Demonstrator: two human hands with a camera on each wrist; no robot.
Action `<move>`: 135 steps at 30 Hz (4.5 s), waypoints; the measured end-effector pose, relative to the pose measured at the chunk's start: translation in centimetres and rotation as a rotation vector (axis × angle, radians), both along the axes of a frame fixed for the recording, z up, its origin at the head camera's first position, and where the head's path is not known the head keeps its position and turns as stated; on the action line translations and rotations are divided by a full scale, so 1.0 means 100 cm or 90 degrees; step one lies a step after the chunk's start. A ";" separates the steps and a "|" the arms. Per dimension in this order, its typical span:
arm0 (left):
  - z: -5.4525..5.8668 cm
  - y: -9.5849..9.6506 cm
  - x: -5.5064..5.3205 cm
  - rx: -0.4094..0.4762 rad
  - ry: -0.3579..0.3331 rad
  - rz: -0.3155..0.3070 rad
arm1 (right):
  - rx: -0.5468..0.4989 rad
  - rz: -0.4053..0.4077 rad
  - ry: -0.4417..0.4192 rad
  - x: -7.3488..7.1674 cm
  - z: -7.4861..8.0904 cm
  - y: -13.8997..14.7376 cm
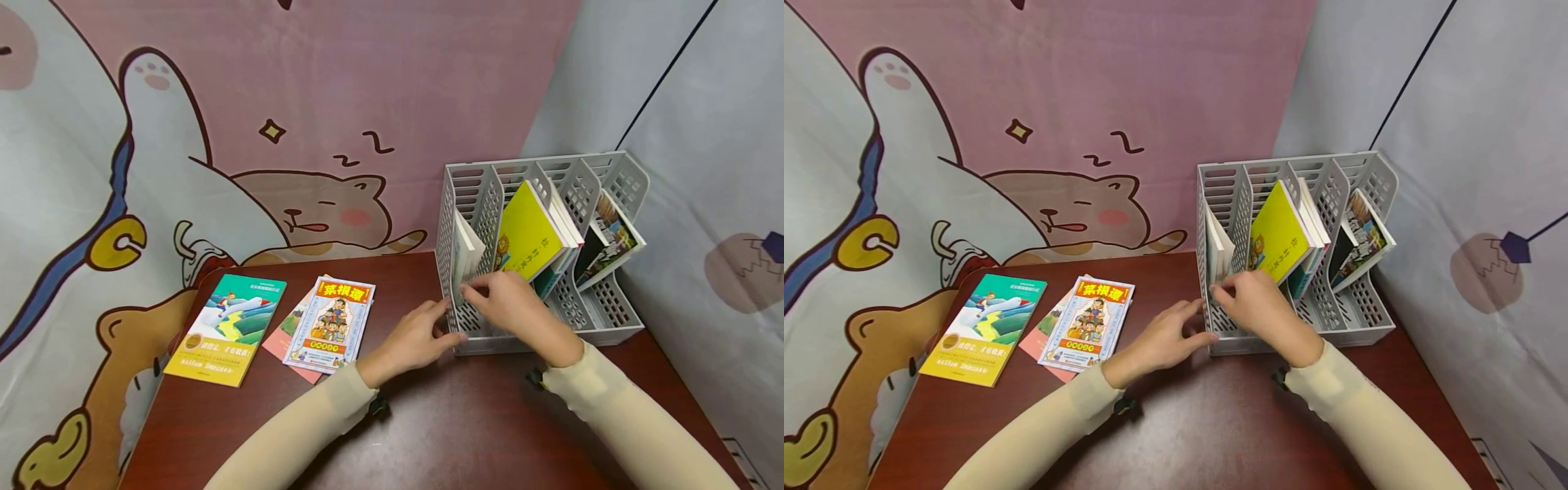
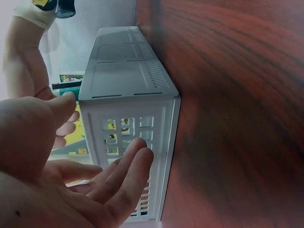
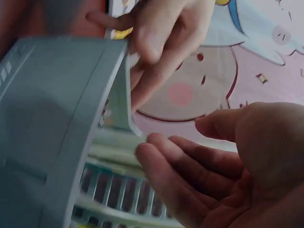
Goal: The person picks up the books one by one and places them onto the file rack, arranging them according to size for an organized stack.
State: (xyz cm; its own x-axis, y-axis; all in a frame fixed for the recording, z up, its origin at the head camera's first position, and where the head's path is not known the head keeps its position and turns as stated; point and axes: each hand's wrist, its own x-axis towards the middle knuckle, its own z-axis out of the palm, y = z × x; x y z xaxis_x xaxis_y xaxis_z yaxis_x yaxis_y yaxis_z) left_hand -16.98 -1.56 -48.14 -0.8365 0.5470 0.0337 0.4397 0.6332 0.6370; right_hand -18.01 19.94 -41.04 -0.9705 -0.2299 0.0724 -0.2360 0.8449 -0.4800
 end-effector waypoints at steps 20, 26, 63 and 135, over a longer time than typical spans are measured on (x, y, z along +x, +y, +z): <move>0.015 -0.081 0.004 0.117 0.013 0.139 | -0.184 0.073 0.084 0.028 -0.009 -0.083; 0.004 -0.125 0.007 0.103 -0.025 0.229 | -0.160 0.086 0.009 0.026 -0.021 -0.114; -0.025 -0.233 0.007 -0.088 -0.110 0.364 | -0.246 0.018 -0.274 -0.032 -0.103 -0.178; 0.049 -0.150 -0.010 0.178 -0.298 -0.053 | -0.372 0.170 -0.244 -0.029 0.013 -0.059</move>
